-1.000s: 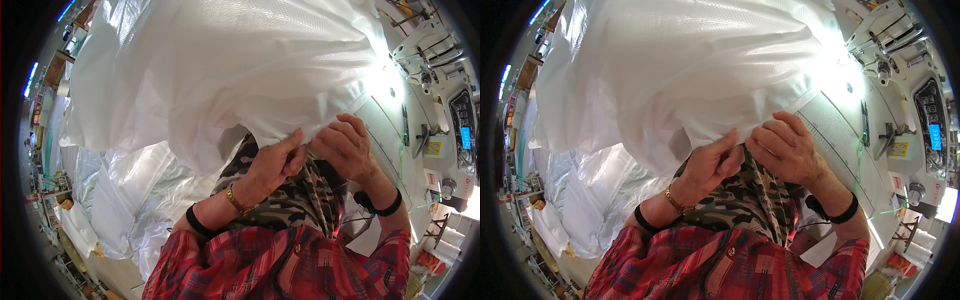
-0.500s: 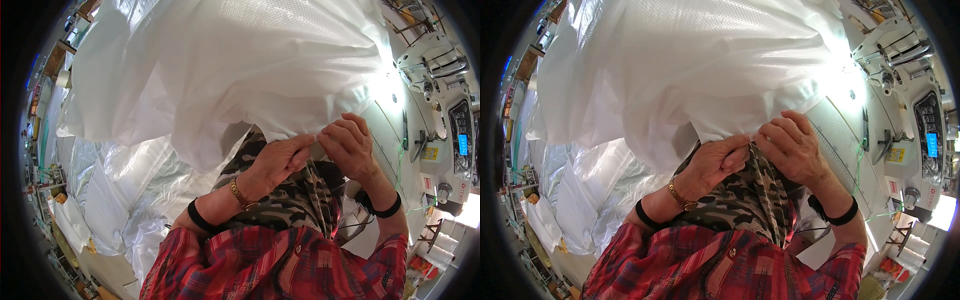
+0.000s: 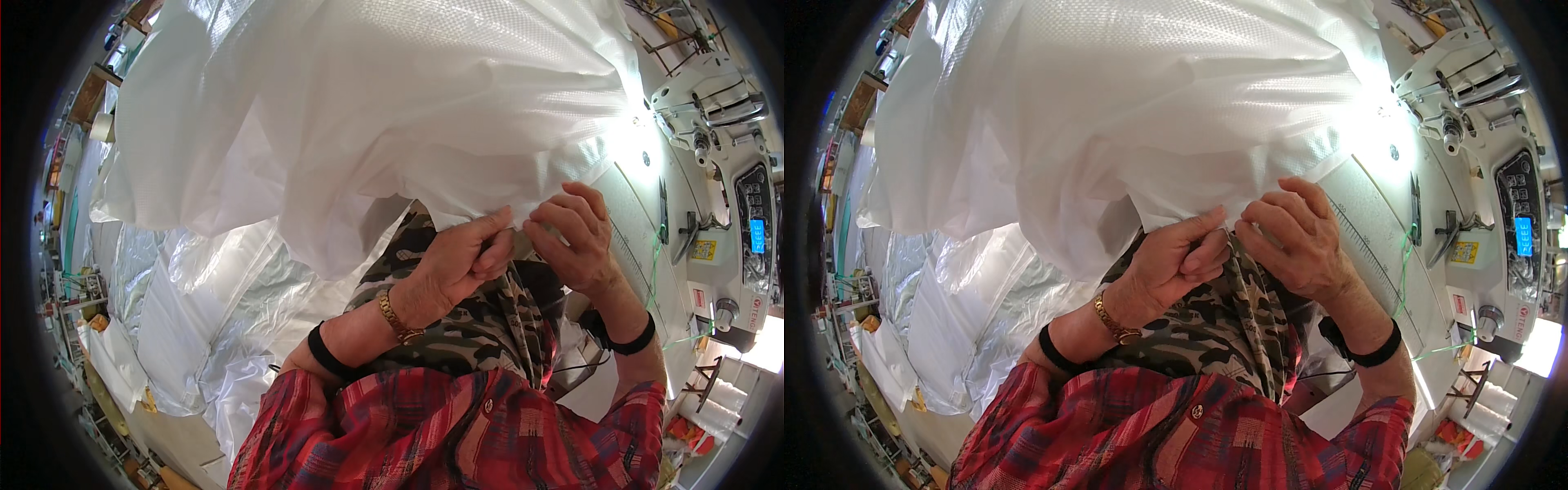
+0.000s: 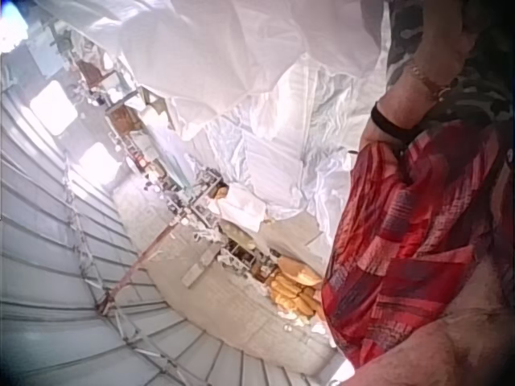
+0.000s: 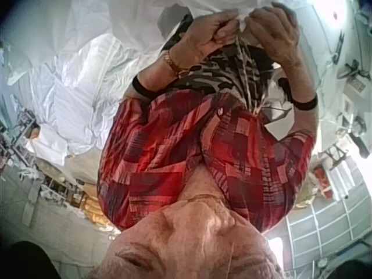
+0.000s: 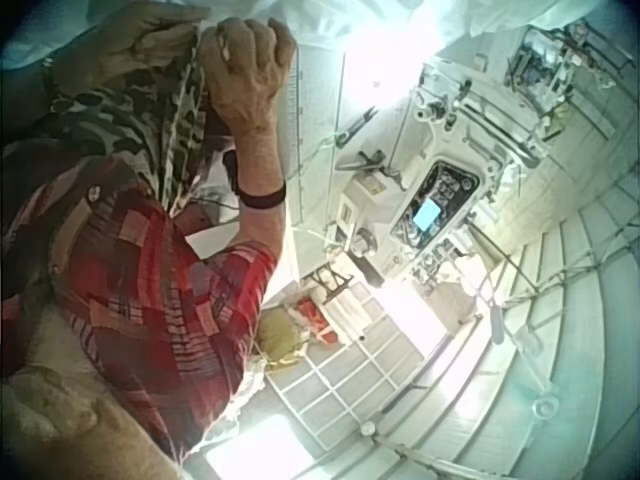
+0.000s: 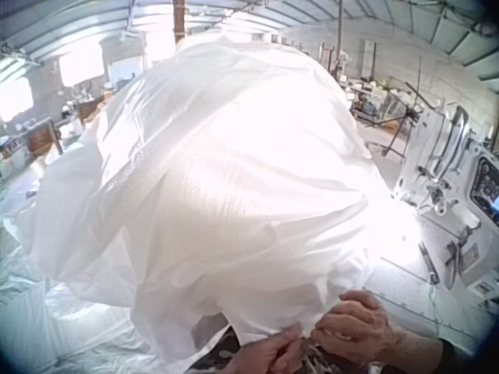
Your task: The recorder is using an industrial sewing machine to sew together large white plastic or fabric sheets.
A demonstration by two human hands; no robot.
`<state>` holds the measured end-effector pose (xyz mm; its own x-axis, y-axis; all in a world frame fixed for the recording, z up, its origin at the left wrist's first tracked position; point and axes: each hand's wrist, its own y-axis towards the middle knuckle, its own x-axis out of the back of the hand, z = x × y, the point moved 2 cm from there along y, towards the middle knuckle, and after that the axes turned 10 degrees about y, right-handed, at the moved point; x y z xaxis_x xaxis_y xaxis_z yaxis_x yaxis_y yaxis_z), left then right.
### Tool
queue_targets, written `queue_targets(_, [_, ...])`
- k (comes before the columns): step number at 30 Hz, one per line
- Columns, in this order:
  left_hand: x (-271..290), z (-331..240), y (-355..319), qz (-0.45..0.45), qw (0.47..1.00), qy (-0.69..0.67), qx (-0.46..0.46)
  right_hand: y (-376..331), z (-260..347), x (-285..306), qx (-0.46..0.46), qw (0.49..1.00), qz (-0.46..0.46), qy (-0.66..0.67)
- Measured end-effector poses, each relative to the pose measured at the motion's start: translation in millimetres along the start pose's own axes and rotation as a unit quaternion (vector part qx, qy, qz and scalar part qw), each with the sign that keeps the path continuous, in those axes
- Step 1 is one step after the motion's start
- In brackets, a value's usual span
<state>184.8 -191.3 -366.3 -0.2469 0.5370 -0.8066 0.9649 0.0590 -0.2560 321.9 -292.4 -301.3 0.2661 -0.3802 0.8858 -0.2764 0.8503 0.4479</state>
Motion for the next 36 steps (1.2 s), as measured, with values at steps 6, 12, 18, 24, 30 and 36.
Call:
queue_targets(6, [3, 4, 1, -0.007, 1.000, 0.005, -0.027, -3, 3, -1, 0.031, 0.999, -0.013, -0.031])
queue_targets(12, [2, 5, -3, -0.044, 0.998, 0.040, -0.031, -6, 4, -2, 0.049, 0.997, -0.030, -0.044])
queue_targets(18, [-6, 1, -8, -0.119, 0.983, 0.124, -0.057, -6, 5, -3, 0.045, 0.997, -0.020, -0.058])
queue_targets(24, [-12, -2, -10, -0.144, 0.975, 0.146, -0.085, -5, 6, -2, 0.047, 0.998, -0.013, -0.051])
queue_targets(30, [-4, -5, -14, -0.168, 0.938, 0.303, 0.005, -3, 5, -2, 0.042, 0.999, 0.005, -0.034])
queue_targets(36, [-5, -6, -15, -0.150, 0.939, 0.304, -0.056, -1, 5, -2, 0.025, 0.999, 0.013, -0.018])
